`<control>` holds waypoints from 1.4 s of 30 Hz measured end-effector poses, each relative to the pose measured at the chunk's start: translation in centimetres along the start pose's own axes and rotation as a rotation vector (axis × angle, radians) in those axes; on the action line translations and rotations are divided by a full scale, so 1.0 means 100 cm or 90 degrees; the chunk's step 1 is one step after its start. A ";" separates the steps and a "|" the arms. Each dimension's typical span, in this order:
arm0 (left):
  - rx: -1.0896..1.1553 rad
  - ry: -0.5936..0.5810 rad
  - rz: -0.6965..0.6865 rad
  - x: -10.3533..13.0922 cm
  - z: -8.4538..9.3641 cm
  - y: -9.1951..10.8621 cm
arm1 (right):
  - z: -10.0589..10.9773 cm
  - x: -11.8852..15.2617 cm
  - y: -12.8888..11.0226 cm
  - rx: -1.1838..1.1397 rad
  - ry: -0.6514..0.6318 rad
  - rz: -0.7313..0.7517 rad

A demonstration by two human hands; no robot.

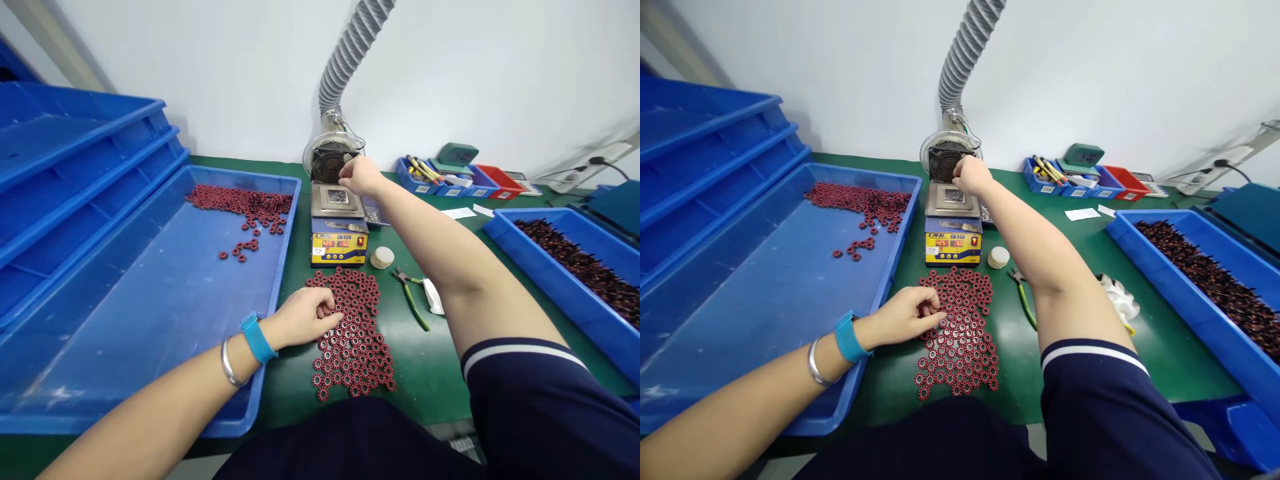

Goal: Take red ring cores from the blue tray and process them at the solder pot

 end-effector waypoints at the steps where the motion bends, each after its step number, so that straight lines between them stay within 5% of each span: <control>1: -0.002 0.000 -0.002 0.000 0.000 0.000 | -0.004 -0.001 -0.002 0.016 -0.004 0.003; 17: -0.042 -0.014 -0.018 0.001 -0.001 -0.001 | -0.020 0.001 -0.009 0.106 -0.048 -0.021; 24: 0.054 0.045 -0.021 0.000 0.005 0.004 | 0.006 0.008 -0.013 -0.081 0.009 -0.025; 27: 0.181 0.123 0.008 -0.001 0.013 0.007 | 0.017 0.039 -0.018 -0.330 0.009 -0.058; 32: 0.411 0.239 0.048 0.002 0.023 0.012 | 0.009 0.131 -0.042 -0.610 -0.035 -0.026; 37: 0.537 0.281 0.034 0.005 0.024 0.019 | -0.001 0.209 -0.066 -0.550 0.077 0.098; 42: 0.522 0.274 0.036 0.007 0.023 0.023 | 0.004 0.240 -0.080 -0.401 0.235 0.229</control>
Point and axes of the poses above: each hand's wrist, its own x-axis away from the middle knuckle, its own z-axis out of the back of the hand, y = z × x, the point moved 5 cm from there along -x, towards the middle knuckle, and after that the axes turned 1 degree about y, right-handed, at the moved point
